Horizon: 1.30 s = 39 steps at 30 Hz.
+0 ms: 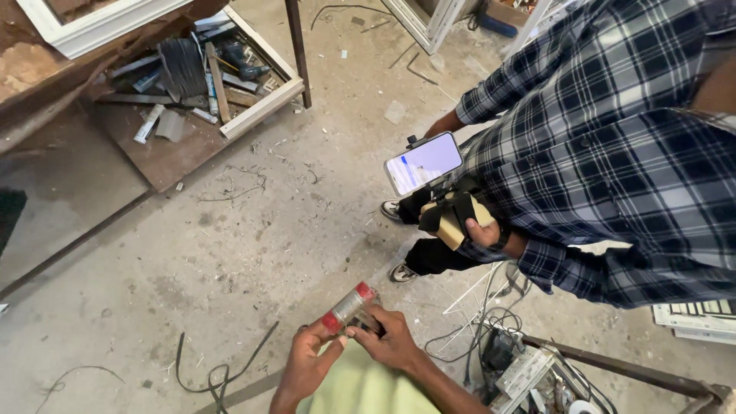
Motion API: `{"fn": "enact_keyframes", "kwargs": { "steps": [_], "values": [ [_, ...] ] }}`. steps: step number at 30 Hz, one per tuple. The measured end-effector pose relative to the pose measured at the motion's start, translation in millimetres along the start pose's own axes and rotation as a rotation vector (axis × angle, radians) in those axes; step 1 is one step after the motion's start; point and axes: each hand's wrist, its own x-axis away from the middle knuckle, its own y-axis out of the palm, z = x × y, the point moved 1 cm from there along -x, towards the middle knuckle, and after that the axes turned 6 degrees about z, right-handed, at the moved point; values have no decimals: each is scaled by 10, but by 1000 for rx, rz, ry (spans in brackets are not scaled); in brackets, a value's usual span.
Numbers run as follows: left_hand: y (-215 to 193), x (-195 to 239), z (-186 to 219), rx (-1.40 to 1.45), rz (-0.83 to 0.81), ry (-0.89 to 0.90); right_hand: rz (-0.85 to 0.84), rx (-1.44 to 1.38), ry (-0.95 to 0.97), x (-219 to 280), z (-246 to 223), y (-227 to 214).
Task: The person is assembling or inspecting metal window/door frames using a hammer and small components.
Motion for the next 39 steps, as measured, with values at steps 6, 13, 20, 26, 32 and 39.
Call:
{"fn": "enact_keyframes", "kwargs": {
  "steps": [6,13,20,26,32,39],
  "values": [
    [-9,-35,86,53,35,-123,85,-6,46,131,71,67],
    [-90,17,-437,147,111,-122,85,-21,28,234,3,133],
    [-180,85,-503,197,136,-22,-18,-5,-13,264,-94,192],
    [-222,138,-307,164,139,-108,-33,-7,-80,303,-128,271],
    [-206,182,-389,-285,143,108,5,13,-14,304,-179,342],
    [-439,44,-1011,132,-38,6,99,21,61,337,-225,437]
  ]
}}
